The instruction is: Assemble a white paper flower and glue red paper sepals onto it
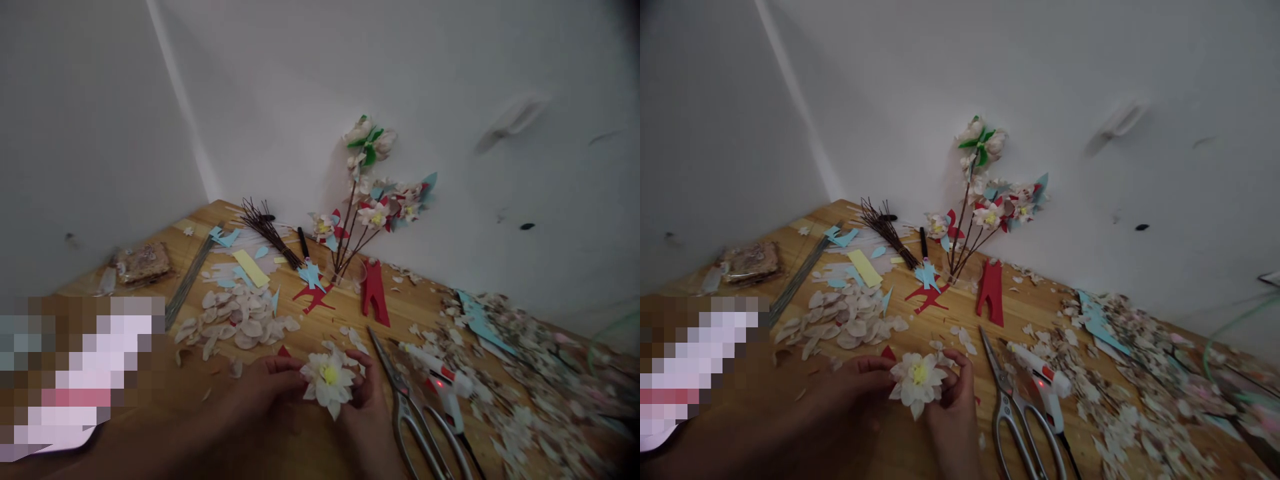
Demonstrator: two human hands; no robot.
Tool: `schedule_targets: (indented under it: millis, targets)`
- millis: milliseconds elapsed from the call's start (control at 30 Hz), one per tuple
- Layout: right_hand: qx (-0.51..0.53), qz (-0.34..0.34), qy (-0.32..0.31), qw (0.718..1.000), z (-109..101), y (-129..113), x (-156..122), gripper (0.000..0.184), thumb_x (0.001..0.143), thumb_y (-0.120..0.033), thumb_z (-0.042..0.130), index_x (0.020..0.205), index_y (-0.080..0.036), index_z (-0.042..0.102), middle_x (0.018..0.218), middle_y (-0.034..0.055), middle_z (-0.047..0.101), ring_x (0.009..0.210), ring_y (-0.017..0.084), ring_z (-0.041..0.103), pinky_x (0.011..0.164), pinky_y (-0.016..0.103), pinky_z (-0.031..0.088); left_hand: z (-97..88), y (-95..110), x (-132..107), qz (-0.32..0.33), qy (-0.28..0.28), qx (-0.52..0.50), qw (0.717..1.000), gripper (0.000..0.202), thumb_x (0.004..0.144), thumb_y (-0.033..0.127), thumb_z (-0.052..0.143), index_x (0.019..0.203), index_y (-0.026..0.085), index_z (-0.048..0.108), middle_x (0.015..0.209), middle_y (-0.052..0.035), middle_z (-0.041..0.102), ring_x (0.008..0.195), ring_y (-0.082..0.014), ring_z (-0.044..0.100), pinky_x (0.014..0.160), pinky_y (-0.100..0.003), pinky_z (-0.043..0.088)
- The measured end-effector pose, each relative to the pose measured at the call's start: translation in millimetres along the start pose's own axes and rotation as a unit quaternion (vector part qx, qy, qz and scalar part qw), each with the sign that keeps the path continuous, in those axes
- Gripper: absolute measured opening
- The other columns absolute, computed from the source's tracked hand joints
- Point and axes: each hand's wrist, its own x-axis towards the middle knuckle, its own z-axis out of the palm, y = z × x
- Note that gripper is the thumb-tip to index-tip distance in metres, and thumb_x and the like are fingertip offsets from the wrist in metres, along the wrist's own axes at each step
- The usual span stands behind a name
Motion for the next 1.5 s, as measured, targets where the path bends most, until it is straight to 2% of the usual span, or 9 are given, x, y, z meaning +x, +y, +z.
schedule_targets:
  millis: [133,300,567,733,900,1033,1200,1333,1500]
  targets:
    - [-0.021,-0.015,-0.009,1.000,-2,2,0,0.061,0.050,-0.006,0.075,0.098,-0.029,0.045,0.068,-0.0069,0.069,0.055,0.014,0.061,0.055,0.022,0.047,-1.3,0,1,0.002,0.010,0.010,1.000,0.016,0.050,0.020,0.077,0.063,0.016,0.069,0.053,0.0009,0.067,0.044,-0.0120,0.057,0.032,-0.019,0.041]
    - [-0.048,-0.026,-0.008,0.998,0,-2,-1,0.058,0.052,-0.005,0.072,0.098,-0.028,0.045,0.063,-0.0087,0.066,0.058,0.014,0.061,0.056,0.021,0.046,-4.7,-1,4,0.011,-0.007,0.034,0.999,0.020,0.053,0.023,0.077,0.071,0.015,0.071,0.058,-0.0013,0.069,0.048,-0.0116,0.058,0.037,-0.018,0.044]
    - [-0.078,-0.011,-0.007,0.997,0,-8,-5,0.057,0.054,-0.006,0.071,0.100,-0.027,0.044,0.067,-0.0064,0.066,0.060,0.016,0.062,0.057,0.024,0.046,-7.7,-3,3,0.005,0.001,0.044,0.999,0.022,0.056,0.021,0.074,0.077,0.015,0.071,0.057,-0.0003,0.067,0.044,-0.0104,0.054,0.034,-0.019,0.044]
    - [-0.118,-0.032,-0.005,0.992,-4,-4,-6,0.056,0.057,-0.006,0.068,0.102,-0.027,0.043,0.069,-0.0072,0.065,0.064,0.015,0.062,0.060,0.023,0.047,-5.0,0,1,-0.007,0.011,0.050,0.999,0.020,0.054,0.023,0.075,0.072,0.014,0.071,0.058,-0.0024,0.069,0.048,-0.0128,0.059,0.034,-0.018,0.044]
    - [-0.169,-0.022,-0.027,0.985,-7,-5,-6,0.056,0.059,-0.007,0.063,0.106,-0.027,0.039,0.076,-0.0055,0.068,0.066,0.016,0.064,0.061,0.024,0.047,-3.0,3,1,-0.019,0.009,0.041,0.999,0.022,0.047,0.023,0.078,0.065,0.014,0.068,0.056,-0.0013,0.069,0.045,-0.0115,0.058,0.033,-0.017,0.043]
    - [-0.198,-0.020,-0.037,0.979,-8,-8,-6,0.053,0.061,-0.008,0.060,0.106,-0.027,0.039,0.079,-0.0035,0.070,0.069,0.018,0.065,0.063,0.026,0.047,-4.7,3,2,-0.016,0.012,0.048,0.999,0.022,0.050,0.023,0.076,0.069,0.015,0.068,0.057,-0.0003,0.068,0.049,-0.0128,0.059,0.033,-0.018,0.046]
    - [-0.229,-0.010,-0.039,0.973,-9,-8,-6,0.054,0.061,-0.011,0.062,0.107,-0.027,0.037,0.082,-0.0023,0.070,0.076,0.019,0.066,0.067,0.027,0.049,-7.8,0,5,-0.018,0.011,0.049,0.999,0.020,0.054,0.020,0.073,0.072,0.013,0.067,0.054,0.0002,0.065,0.043,-0.0120,0.056,0.032,-0.020,0.045]
    - [-0.194,-0.015,-0.020,0.981,-10,-4,-4,0.054,0.060,-0.013,0.064,0.105,-0.027,0.038,0.077,-0.0033,0.069,0.071,0.019,0.066,0.063,0.027,0.049,-7.7,2,3,-0.015,-0.001,0.038,0.999,0.017,0.059,0.019,0.069,0.075,0.013,0.067,0.059,-0.0008,0.066,0.047,-0.0126,0.058,0.033,-0.020,0.046]
    - [-0.090,-0.027,-0.005,0.996,-13,-1,1,0.058,0.056,-0.010,0.067,0.103,-0.027,0.039,0.073,-0.0040,0.071,0.069,0.019,0.068,0.063,0.027,0.050,-3.3,6,-5,-0.007,-0.054,0.031,0.998,0.020,0.071,0.023,0.059,0.084,0.011,0.068,0.073,-0.0057,0.070,0.060,-0.0149,0.063,0.037,-0.020,0.047]
